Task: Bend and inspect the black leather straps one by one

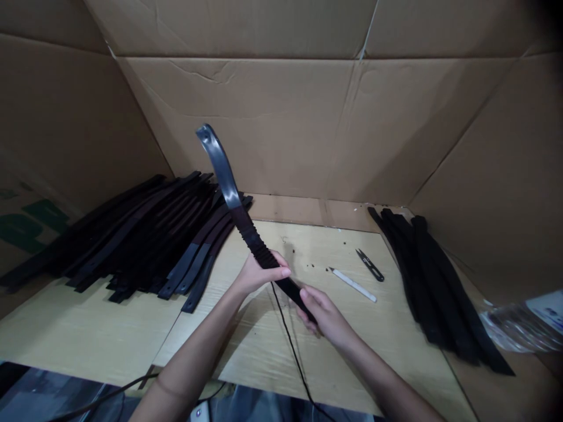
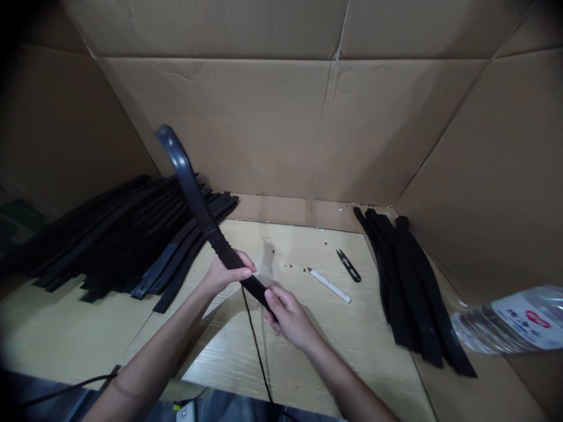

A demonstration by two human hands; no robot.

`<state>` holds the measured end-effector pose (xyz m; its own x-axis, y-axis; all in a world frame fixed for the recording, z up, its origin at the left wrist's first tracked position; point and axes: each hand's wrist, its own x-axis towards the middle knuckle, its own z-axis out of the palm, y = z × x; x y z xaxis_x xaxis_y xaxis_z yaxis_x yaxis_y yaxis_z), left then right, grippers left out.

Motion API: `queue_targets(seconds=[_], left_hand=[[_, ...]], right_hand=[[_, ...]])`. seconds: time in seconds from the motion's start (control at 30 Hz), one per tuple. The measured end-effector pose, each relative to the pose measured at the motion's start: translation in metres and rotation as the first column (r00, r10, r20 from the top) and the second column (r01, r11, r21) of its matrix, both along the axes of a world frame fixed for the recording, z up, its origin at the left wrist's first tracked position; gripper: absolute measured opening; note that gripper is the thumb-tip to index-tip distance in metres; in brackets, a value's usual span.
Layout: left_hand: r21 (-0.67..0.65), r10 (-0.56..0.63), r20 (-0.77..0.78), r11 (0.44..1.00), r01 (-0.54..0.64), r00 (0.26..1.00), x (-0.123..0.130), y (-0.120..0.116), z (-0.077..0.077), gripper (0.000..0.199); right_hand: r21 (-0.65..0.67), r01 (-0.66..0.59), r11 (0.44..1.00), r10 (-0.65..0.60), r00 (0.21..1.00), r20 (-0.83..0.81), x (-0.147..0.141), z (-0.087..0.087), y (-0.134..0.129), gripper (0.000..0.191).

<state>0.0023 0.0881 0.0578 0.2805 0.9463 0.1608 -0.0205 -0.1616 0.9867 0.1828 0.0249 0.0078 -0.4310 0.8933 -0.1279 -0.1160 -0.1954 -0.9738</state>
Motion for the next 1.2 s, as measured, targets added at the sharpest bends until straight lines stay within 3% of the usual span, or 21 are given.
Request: queue_targets(seconds=[0.13, 0.3, 0.5, 0.73, 1.2], left_hand=[[0.003, -0.076, -0.02, 0.997, 0.076, 0.997, -0.003, 0.0, -0.001, 0.036], [0.007, -0.148, 0.016, 0.989, 0.148, 0.989, -0.01, 0.006, -0.009, 0.046], [0.049, -0.013, 0.202, 0.999, 0.004, 0.979, -0.014, 0.009, -0.011, 0.061], [0.02, 0.088, 0.39, 0.994, -0.104, 0.916, -0.027, 0.011, -0.011, 0.06], [0.06, 0.123, 0.368, 0.986, -0.156, 0.922, -0.034, 0.02, -0.019, 0.061]], right_hand=[[-0.119, 0.007, 0.993, -0.013, 0.999, -0.05, 0.003, 0.006, -0.001, 0.055], [-0.219, -0.048, 0.975, 0.02, 0.991, -0.129, 0.005, 0.009, 0.0, 0.054], [-0.241, -0.079, 0.967, 0.046, 0.989, -0.14, 0.006, 0.008, -0.001, 0.051], [-0.227, -0.127, 0.966, 0.097, 0.986, -0.138, 0.004, 0.004, -0.002, 0.048], [-0.19, -0.145, 0.971, 0.122, 0.984, -0.127, 0.003, 0.003, 0.0, 0.046]])
